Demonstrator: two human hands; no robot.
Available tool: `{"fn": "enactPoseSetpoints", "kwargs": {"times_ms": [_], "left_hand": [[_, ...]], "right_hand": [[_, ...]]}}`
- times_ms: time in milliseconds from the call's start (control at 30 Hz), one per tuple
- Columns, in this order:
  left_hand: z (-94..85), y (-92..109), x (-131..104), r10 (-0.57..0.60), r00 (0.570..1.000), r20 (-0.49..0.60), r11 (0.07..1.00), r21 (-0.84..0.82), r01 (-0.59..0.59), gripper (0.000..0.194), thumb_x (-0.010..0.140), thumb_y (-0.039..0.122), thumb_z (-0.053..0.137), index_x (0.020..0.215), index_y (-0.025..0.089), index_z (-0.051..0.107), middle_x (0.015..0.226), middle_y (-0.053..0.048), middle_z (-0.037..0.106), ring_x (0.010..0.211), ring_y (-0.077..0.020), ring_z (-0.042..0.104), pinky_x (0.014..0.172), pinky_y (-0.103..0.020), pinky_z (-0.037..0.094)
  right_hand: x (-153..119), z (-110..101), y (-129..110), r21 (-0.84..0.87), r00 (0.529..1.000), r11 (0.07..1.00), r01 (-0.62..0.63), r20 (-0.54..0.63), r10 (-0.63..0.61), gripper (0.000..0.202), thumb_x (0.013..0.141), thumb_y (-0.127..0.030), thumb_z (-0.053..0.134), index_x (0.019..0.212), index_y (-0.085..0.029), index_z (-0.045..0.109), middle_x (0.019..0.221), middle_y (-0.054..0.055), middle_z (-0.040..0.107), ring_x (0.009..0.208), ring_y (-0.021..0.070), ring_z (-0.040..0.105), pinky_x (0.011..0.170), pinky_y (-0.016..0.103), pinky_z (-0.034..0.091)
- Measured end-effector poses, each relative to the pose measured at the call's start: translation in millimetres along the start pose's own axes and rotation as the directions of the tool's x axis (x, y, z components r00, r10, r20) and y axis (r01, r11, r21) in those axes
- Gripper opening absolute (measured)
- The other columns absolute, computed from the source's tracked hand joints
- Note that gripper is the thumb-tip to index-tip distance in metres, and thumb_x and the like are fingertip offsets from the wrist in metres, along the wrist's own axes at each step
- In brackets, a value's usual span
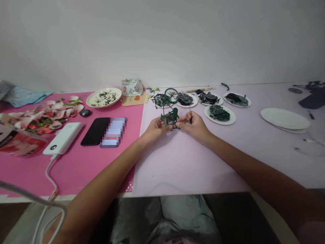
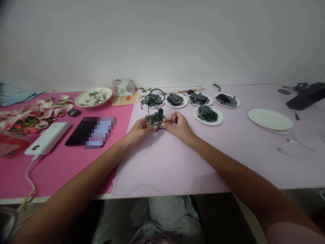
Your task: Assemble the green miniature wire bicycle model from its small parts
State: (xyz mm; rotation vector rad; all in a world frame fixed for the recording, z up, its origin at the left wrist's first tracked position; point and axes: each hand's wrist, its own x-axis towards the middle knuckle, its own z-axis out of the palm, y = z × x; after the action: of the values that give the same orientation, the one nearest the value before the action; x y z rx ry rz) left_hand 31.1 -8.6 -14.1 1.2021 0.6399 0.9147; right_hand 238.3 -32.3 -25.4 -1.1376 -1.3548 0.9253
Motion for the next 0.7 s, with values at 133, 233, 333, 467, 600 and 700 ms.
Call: {"fn": "enactPoseSetpoints", "kwargs": {"times_ms": [133, 233, 333, 467, 600, 700], "left_hand": [[3.3, 1, -1, 0.043, 0.994, -0.101, 0.997, 0.067, -0.036, 0.052, 0.066, 0.022, 0.099, 0.113, 0.015, 0.076, 0.107, -0.011, 0.082, 0.091, -0.0222, 0.076, 0.085, -0.033, 0.058], [7.0, 2, -4, 0.060, 0.984, -0.168, 0.989, 0.144, -0.035, 0.047, 0.068, 0.022, 0.095, 0.111, 0.015, 0.077, 0.105, -0.011, 0.082, 0.083, -0.0213, 0.075, 0.075, -0.031, 0.057], [9.8, 3, -6, 0.074, 0.976, -0.205, 0.982, 0.187, -0.035, 0.040, 0.070, 0.022, 0.092, 0.106, 0.015, 0.078, 0.105, -0.011, 0.082, 0.082, -0.0216, 0.074, 0.072, -0.032, 0.057], [10.6, 3, -7, 0.094, 0.971, -0.221, 0.980, 0.194, -0.051, 0.037, 0.071, 0.020, 0.090, 0.105, 0.015, 0.079, 0.104, -0.011, 0.083, 0.085, -0.0223, 0.075, 0.076, -0.034, 0.059], [9.5, 1, -6, 0.087, 0.972, -0.217, 0.976, 0.215, -0.039, 0.037, 0.071, 0.021, 0.090, 0.105, 0.014, 0.079, 0.100, -0.011, 0.083, 0.081, -0.0214, 0.075, 0.072, -0.032, 0.058], [8.7, 1, -5, 0.093, 0.974, -0.205, 0.980, 0.190, -0.053, 0.038, 0.070, 0.023, 0.092, 0.104, 0.014, 0.078, 0.098, -0.010, 0.082, 0.081, -0.0210, 0.075, 0.073, -0.031, 0.058]], "right_hand": [[-1, 1, -2, 0.020, 1.000, 1.000, -0.012, 0.016, 0.011, 0.062, 0.070, -0.045, 0.090, 0.085, -0.029, 0.031, 0.092, 0.003, 0.078, 0.080, 0.0193, 0.065, 0.085, 0.042, 0.056], [-3, 3, -3, 0.039, 1.000, 0.999, 0.005, 0.027, -0.006, 0.061, 0.070, -0.045, 0.090, 0.084, -0.029, 0.032, 0.094, 0.004, 0.079, 0.082, 0.0196, 0.066, 0.088, 0.043, 0.056], [-6, 5, -5, 0.041, 0.999, 0.999, 0.021, 0.047, -0.023, 0.057, 0.073, -0.043, 0.088, 0.084, -0.029, 0.033, 0.097, 0.006, 0.080, 0.084, 0.0206, 0.067, 0.089, 0.045, 0.056], [-7, 5, -7, 0.018, 0.998, 0.999, 0.028, 0.053, -0.029, 0.053, 0.076, -0.041, 0.085, 0.083, -0.029, 0.033, 0.098, 0.006, 0.081, 0.088, 0.0219, 0.069, 0.092, 0.046, 0.056], [-8, 6, -9, 0.004, 0.997, 0.999, 0.038, 0.060, -0.039, 0.052, 0.077, -0.039, 0.085, 0.083, -0.029, 0.034, 0.097, 0.005, 0.080, 0.086, 0.0210, 0.068, 0.090, 0.043, 0.056], [-8, 6, -13, 0.009, 0.998, 0.998, 0.054, 0.038, -0.054, 0.051, 0.081, -0.039, 0.085, 0.082, -0.029, 0.035, 0.093, 0.003, 0.078, 0.085, 0.0205, 0.068, 0.088, 0.041, 0.055]]}}
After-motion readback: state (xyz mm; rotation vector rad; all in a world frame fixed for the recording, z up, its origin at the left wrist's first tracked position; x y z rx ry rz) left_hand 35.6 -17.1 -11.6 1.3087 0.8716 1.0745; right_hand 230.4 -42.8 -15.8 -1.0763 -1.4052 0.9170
